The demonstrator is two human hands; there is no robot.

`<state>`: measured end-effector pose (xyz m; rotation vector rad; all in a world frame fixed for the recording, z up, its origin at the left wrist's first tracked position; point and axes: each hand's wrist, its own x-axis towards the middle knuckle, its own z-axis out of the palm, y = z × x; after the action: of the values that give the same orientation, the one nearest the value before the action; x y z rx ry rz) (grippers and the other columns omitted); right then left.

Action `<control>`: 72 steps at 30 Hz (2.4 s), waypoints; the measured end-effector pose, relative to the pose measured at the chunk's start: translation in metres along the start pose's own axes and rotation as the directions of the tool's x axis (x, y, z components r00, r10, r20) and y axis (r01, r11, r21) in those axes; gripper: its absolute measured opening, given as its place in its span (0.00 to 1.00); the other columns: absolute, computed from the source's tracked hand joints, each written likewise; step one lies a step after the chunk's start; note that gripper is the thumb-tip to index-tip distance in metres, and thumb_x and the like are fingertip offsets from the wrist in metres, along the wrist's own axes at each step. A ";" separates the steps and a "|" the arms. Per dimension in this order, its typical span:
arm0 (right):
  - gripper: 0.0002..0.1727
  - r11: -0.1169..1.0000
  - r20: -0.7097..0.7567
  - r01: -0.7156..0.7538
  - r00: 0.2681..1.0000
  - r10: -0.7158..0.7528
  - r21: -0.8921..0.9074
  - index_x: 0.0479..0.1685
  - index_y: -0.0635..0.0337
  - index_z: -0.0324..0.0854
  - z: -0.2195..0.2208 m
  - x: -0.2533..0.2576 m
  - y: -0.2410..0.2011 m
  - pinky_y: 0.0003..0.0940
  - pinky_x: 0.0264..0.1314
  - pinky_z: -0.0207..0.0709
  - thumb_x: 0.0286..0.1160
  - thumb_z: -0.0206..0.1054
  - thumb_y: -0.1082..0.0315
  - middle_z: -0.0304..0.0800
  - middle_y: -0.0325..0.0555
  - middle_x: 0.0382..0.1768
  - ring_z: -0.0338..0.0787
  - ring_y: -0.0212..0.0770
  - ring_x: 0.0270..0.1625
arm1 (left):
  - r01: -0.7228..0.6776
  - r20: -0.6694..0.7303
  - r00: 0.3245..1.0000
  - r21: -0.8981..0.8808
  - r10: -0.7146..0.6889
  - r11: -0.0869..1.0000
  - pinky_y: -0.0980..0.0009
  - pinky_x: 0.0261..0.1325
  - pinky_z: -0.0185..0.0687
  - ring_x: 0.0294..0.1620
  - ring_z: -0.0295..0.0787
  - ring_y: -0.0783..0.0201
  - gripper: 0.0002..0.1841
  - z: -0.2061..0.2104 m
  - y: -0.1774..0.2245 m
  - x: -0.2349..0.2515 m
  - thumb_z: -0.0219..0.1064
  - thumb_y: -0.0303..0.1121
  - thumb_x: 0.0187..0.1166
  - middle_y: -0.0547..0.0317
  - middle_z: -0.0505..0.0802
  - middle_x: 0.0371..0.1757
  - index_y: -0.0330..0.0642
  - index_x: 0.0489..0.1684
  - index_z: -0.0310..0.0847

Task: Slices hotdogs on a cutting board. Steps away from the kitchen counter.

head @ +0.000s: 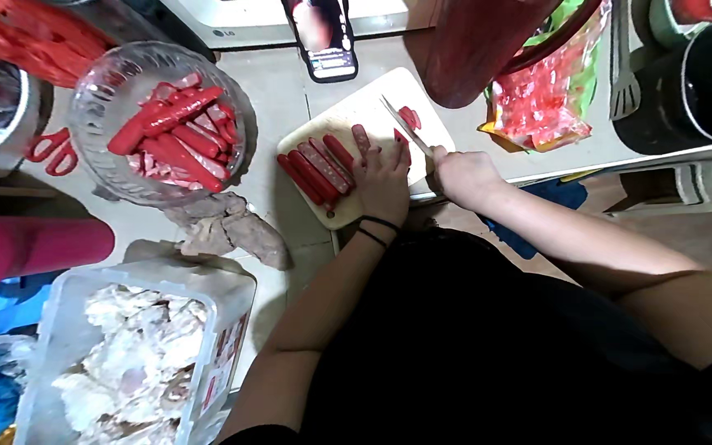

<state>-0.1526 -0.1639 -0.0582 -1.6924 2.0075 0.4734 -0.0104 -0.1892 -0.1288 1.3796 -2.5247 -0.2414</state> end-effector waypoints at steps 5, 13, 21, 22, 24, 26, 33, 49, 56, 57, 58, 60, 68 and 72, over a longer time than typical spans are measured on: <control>0.14 0.999 0.009 0.030 1.000 -0.030 -0.046 0.65 0.67 0.73 -0.002 -0.009 -0.003 0.64 0.43 0.82 0.90 0.50 0.71 0.90 0.66 0.45 0.93 0.70 0.50 | 0.000 -0.045 0.999 0.003 0.000 1.000 0.40 0.72 0.62 0.77 0.80 0.46 0.21 0.003 0.000 0.002 0.62 0.25 0.81 0.65 0.90 0.74 0.51 0.71 0.87; 0.13 0.993 0.016 0.073 0.997 -0.072 -0.090 0.65 0.67 0.72 0.003 -0.007 -0.003 0.63 0.41 0.82 0.86 0.53 0.76 0.90 0.65 0.40 0.93 0.69 0.48 | 0.017 -0.009 1.000 -0.023 -0.017 1.000 0.41 0.75 0.62 0.78 0.79 0.48 0.22 0.000 0.001 0.003 0.62 0.26 0.81 0.63 0.88 0.76 0.49 0.72 0.86; 0.17 0.999 0.007 0.038 0.999 -0.038 -0.027 0.71 0.66 0.72 0.003 0.004 0.000 0.65 0.44 0.82 0.87 0.53 0.74 0.90 0.66 0.44 0.93 0.70 0.51 | 0.028 -0.012 1.000 -0.028 -0.028 0.999 0.39 0.74 0.62 0.79 0.79 0.48 0.23 0.001 0.000 0.006 0.62 0.26 0.81 0.64 0.88 0.77 0.50 0.74 0.85; 0.17 0.999 0.014 0.026 1.000 -0.025 -0.021 0.71 0.66 0.71 0.002 0.002 0.000 0.65 0.45 0.82 0.89 0.52 0.72 0.90 0.66 0.45 0.93 0.70 0.52 | 0.028 -0.018 0.999 -0.031 -0.029 0.999 0.40 0.75 0.61 0.78 0.79 0.47 0.23 0.001 0.000 0.007 0.63 0.25 0.80 0.64 0.88 0.76 0.50 0.74 0.85; 0.16 0.999 -0.010 0.035 0.999 -0.035 -0.009 0.68 0.67 0.72 0.002 -0.004 -0.002 0.65 0.43 0.82 0.88 0.52 0.74 0.90 0.67 0.44 0.93 0.70 0.50 | 0.029 -0.025 0.999 -0.050 -0.030 0.998 0.40 0.75 0.62 0.77 0.80 0.46 0.22 -0.001 0.000 0.008 0.63 0.24 0.79 0.64 0.89 0.75 0.49 0.70 0.88; 0.14 0.999 -0.010 0.046 0.999 -0.046 -0.018 0.66 0.67 0.72 0.000 -0.009 -0.004 0.64 0.42 0.82 0.87 0.51 0.75 0.90 0.67 0.42 0.93 0.71 0.49 | 0.023 -0.029 0.999 -0.065 -0.025 0.998 0.40 0.75 0.61 0.77 0.80 0.45 0.21 -0.002 0.000 0.008 0.62 0.24 0.80 0.64 0.90 0.73 0.48 0.68 0.89; 0.13 0.995 -0.010 0.060 0.998 -0.061 -0.082 0.64 0.66 0.72 0.004 -0.003 -0.006 0.62 0.40 0.82 0.87 0.51 0.75 0.90 0.64 0.39 0.94 0.69 0.47 | 0.034 -0.036 0.999 -0.061 -0.036 0.998 0.41 0.75 0.61 0.77 0.80 0.46 0.20 0.001 0.000 0.006 0.60 0.27 0.83 0.65 0.91 0.72 0.51 0.69 0.89; 0.15 0.997 0.019 0.047 0.999 -0.046 -0.062 0.68 0.64 0.72 0.008 -0.004 -0.005 0.63 0.42 0.83 0.90 0.50 0.71 0.91 0.64 0.42 0.94 0.68 0.49 | 0.038 -0.104 0.994 -0.080 -0.046 0.996 0.43 0.72 0.64 0.72 0.84 0.47 0.16 0.003 -0.002 0.005 0.61 0.27 0.82 0.66 0.95 0.66 0.50 0.56 0.95; 0.19 1.000 0.031 0.020 0.999 -0.020 -0.001 0.73 0.63 0.71 0.007 -0.003 0.000 0.68 0.46 0.82 0.91 0.51 0.66 0.91 0.67 0.47 0.93 0.71 0.52 | 0.027 -0.155 0.987 -0.094 -0.041 0.995 0.43 0.71 0.66 0.69 0.87 0.48 0.13 0.005 -0.004 0.004 0.63 0.28 0.81 0.65 0.97 0.60 0.50 0.48 0.97; 0.18 1.000 0.027 0.023 0.999 -0.023 -0.007 0.72 0.64 0.72 0.006 -0.006 0.000 0.67 0.45 0.82 0.91 0.51 0.66 0.91 0.67 0.47 0.93 0.71 0.52 | 0.025 -0.155 0.987 -0.099 -0.040 0.995 0.43 0.71 0.66 0.69 0.87 0.48 0.13 0.005 -0.004 0.004 0.63 0.28 0.80 0.65 0.97 0.59 0.49 0.48 0.97; 0.17 0.999 0.018 0.034 0.999 -0.034 -0.011 0.71 0.65 0.72 0.005 -0.010 -0.001 0.66 0.44 0.82 0.91 0.51 0.67 0.91 0.67 0.45 0.93 0.71 0.51 | 0.023 -0.153 0.988 -0.103 -0.039 0.994 0.42 0.72 0.65 0.69 0.87 0.48 0.13 0.004 -0.003 0.005 0.64 0.27 0.79 0.64 0.97 0.60 0.48 0.47 0.97; 0.15 0.998 0.027 0.047 0.999 -0.046 -0.033 0.68 0.64 0.72 0.003 -0.015 -0.003 0.64 0.42 0.82 0.91 0.51 0.68 0.90 0.65 0.42 0.93 0.69 0.49 | 0.017 -0.159 0.987 -0.106 -0.034 0.994 0.41 0.71 0.65 0.68 0.87 0.47 0.12 0.004 -0.003 0.005 0.65 0.26 0.79 0.64 0.97 0.59 0.48 0.47 0.97; 0.17 0.999 0.046 0.037 0.998 -0.035 -0.040 0.72 0.64 0.70 0.011 -0.005 -0.008 0.65 0.44 0.83 0.89 0.52 0.72 0.91 0.65 0.43 0.93 0.70 0.50 | 0.020 -0.184 0.982 -0.077 -0.034 0.997 0.43 0.71 0.65 0.67 0.88 0.49 0.13 0.007 -0.004 0.006 0.64 0.28 0.79 0.66 0.98 0.57 0.51 0.46 0.97; 0.16 0.999 0.031 0.036 0.999 -0.036 -0.007 0.70 0.64 0.71 0.009 -0.008 -0.002 0.65 0.46 0.82 0.91 0.51 0.67 0.91 0.65 0.45 0.93 0.69 0.52 | 0.034 -0.176 0.983 -0.094 -0.050 0.995 0.44 0.73 0.64 0.67 0.88 0.51 0.11 0.005 -0.005 0.006 0.66 0.29 0.79 0.67 0.98 0.55 0.51 0.42 0.97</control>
<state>-0.1489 -0.1529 -0.0617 -1.7128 1.9523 0.4924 -0.0108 -0.1965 -0.1344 1.3565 -2.3121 -0.2268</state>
